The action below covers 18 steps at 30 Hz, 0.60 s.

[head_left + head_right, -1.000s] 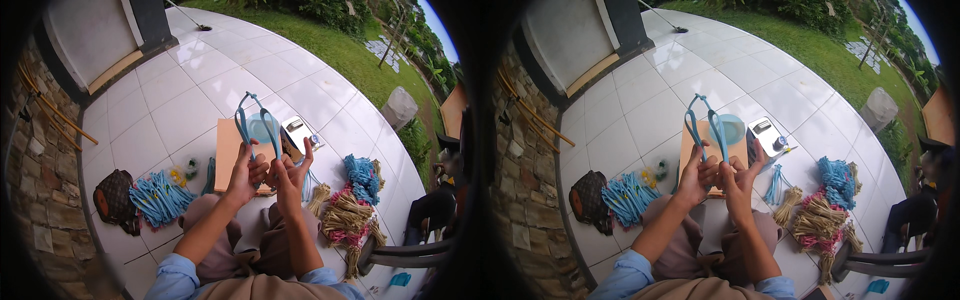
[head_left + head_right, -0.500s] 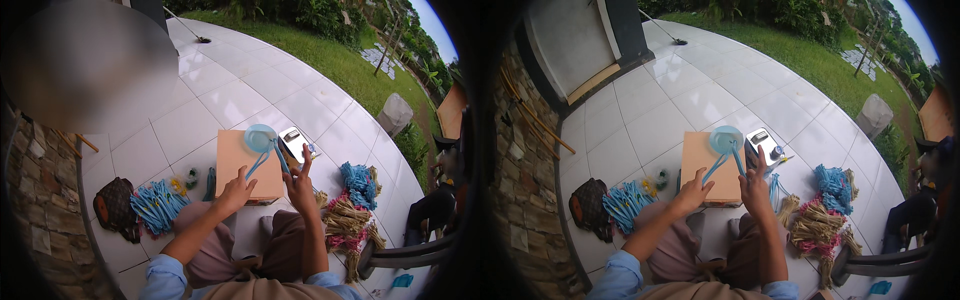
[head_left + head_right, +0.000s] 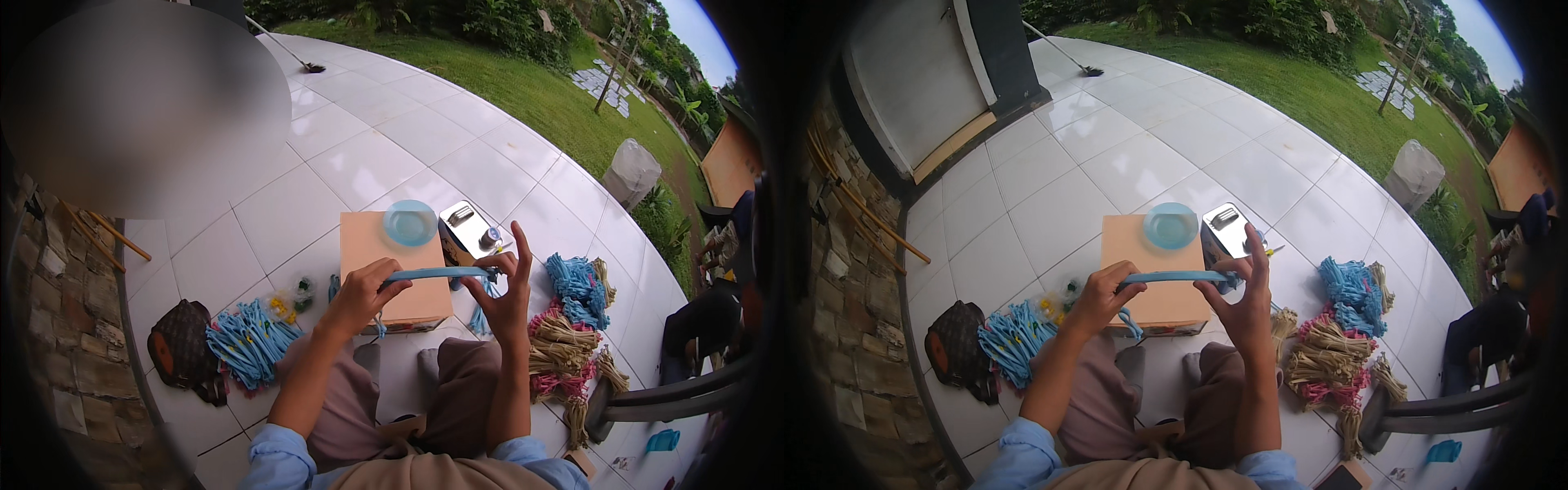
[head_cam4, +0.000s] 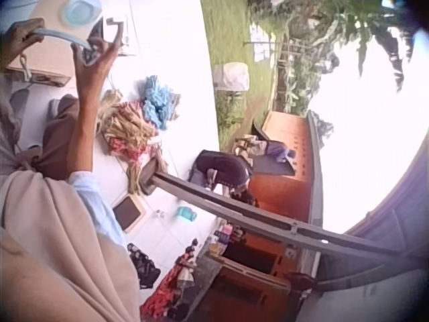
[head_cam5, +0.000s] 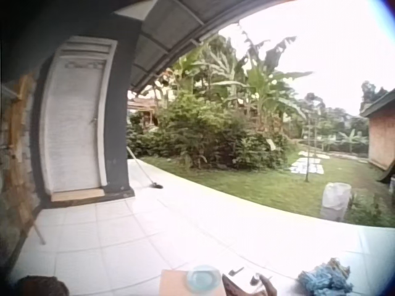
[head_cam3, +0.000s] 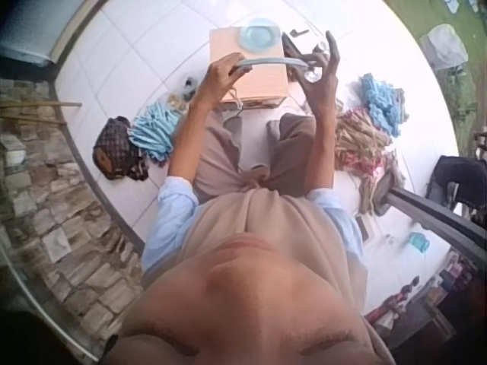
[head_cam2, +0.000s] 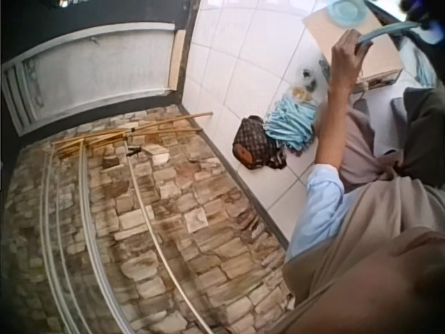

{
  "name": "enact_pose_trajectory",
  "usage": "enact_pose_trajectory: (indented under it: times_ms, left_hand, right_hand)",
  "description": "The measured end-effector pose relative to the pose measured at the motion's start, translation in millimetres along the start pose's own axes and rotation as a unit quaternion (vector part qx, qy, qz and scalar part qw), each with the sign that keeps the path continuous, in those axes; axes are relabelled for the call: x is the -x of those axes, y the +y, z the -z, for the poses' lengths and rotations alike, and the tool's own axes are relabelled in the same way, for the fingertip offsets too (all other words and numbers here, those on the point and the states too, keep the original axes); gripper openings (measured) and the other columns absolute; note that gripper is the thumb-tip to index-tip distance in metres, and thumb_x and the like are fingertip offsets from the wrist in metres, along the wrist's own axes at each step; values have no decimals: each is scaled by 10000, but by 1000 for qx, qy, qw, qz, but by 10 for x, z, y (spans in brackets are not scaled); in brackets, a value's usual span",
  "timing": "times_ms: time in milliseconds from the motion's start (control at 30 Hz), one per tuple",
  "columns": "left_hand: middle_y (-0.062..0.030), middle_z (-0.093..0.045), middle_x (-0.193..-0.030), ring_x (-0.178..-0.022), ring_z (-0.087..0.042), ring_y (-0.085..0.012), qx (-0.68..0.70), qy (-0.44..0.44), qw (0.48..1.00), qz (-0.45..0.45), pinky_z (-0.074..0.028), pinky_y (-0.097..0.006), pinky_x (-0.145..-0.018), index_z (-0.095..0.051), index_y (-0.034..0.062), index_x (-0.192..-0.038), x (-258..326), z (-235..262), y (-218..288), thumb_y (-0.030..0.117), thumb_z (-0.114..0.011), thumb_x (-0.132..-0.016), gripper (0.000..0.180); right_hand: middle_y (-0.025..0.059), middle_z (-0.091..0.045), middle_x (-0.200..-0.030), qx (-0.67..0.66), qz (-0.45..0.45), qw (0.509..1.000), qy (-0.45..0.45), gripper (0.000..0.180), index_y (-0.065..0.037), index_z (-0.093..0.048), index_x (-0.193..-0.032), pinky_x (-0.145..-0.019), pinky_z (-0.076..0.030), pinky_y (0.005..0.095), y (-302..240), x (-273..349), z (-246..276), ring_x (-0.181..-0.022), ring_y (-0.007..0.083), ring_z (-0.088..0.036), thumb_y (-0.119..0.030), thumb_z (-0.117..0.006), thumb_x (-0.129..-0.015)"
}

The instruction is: The person dips the ends of light-blue straps into a bowl of liquid on a box, then aligns them together by hand while seated on the floor.

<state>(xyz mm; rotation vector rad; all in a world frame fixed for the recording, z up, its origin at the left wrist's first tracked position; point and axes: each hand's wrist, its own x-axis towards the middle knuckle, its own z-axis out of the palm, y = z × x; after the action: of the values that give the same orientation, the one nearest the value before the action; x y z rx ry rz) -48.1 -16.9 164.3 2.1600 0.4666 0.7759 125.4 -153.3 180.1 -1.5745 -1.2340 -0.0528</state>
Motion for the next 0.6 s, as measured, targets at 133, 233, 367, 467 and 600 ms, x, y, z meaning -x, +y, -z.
enact_pose_trajectory:
  times_ms: [133,233,367,467,600]
  left_hand:
    - [-91,-522,-724,-575,-467,-196,16,37,999,-8,-403,-292,-544,-552,-7,-833,-29,-39,24,207,-622,-853,226]
    - [-75,-528,-724,-561,-482,-176,-68,81,991,-79,-418,-294,-541,-559,7,-854,-46,-83,2,199,-621,-849,202]
    - [-118,-553,-780,-692,-583,-282,-84,54,994,-41,-462,-385,-611,-520,26,-906,-50,-80,130,202,-608,-849,204]
    - [-122,-554,-790,-702,-585,-302,-97,13,995,-24,-464,-398,-618,-473,46,-955,14,-109,99,177,-569,-860,188]
    - [-132,-524,-767,-658,-557,-317,-25,58,997,34,-447,-388,-605,-400,44,-950,37,-303,22,149,-425,-912,114]
  right_hand:
    - [84,-578,-980,-325,-130,935,56,956,-134,-78,-1433,-845,-456,336,-34,-56,20,-950,158,-555,32,-707,-732]
    - [100,-544,-1046,-372,-138,913,90,946,-128,-50,-1432,-819,-458,292,-98,-74,15,-932,144,-549,56,-678,-749]
    - [107,-543,-1054,-355,-28,929,99,940,-101,-7,-1427,-811,-451,275,-40,-57,-61,-924,139,-550,86,-644,-760]
    - [118,-521,-1099,-351,-12,932,85,952,-117,-1,-1428,-816,-449,279,-42,-43,-74,-949,160,-561,79,-648,-758]
    - [148,-433,-1248,-453,-96,881,92,887,-144,12,-1430,-869,-443,322,-213,-7,-222,-1067,237,-553,-11,-619,-821]
